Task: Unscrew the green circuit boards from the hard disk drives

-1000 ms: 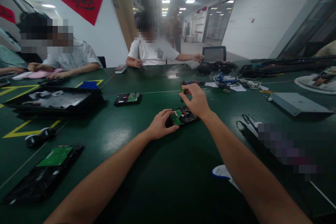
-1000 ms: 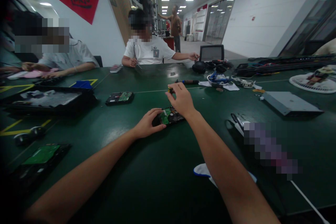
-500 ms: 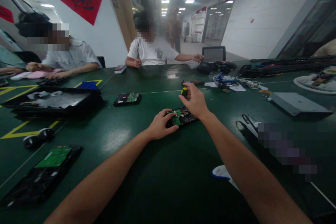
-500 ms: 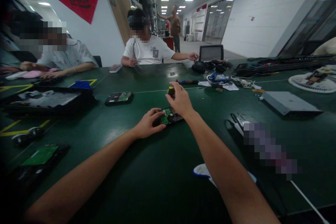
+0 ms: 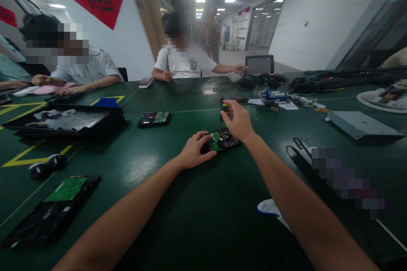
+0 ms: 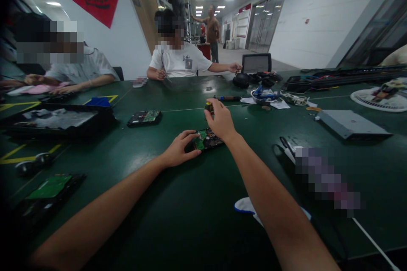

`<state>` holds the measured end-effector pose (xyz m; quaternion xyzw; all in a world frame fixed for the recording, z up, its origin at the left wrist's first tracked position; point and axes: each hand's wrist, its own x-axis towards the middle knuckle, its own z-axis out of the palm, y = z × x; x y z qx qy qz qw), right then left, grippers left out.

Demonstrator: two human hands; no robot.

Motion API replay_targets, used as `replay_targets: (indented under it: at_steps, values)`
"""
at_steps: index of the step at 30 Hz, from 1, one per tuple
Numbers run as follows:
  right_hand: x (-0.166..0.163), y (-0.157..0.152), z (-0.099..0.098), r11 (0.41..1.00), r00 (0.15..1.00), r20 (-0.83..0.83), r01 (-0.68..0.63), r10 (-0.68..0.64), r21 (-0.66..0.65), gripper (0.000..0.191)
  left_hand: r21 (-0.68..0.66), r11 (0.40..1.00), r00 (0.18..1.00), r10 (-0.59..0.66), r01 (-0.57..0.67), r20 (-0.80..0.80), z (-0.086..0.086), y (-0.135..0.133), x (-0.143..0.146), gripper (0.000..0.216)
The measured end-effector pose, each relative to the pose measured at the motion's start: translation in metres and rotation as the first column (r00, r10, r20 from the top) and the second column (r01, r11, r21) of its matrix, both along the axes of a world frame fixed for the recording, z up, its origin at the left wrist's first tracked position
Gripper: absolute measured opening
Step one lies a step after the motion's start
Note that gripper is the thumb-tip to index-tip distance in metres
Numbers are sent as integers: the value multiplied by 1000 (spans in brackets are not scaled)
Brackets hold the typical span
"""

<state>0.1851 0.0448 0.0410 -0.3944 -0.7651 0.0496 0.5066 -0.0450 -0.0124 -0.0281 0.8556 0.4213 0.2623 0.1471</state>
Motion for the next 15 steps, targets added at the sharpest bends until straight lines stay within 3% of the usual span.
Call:
replay_targets:
  at_steps: [5,10,15]
  values:
    - [-1,-4,2,999,999,22,24,-24,21,28,12,1000,1000,6,-6,29,1,0,1,77]
    - [-2,-2,0,999,1000,5,-28,28,21,36,21,1000,999,19,-20,42,-4,3,1,79]
    - [-1,-1,-1,999,1000,29,8,-9,48,33,10,999,999,32,-33,40,-5,3,1,81]
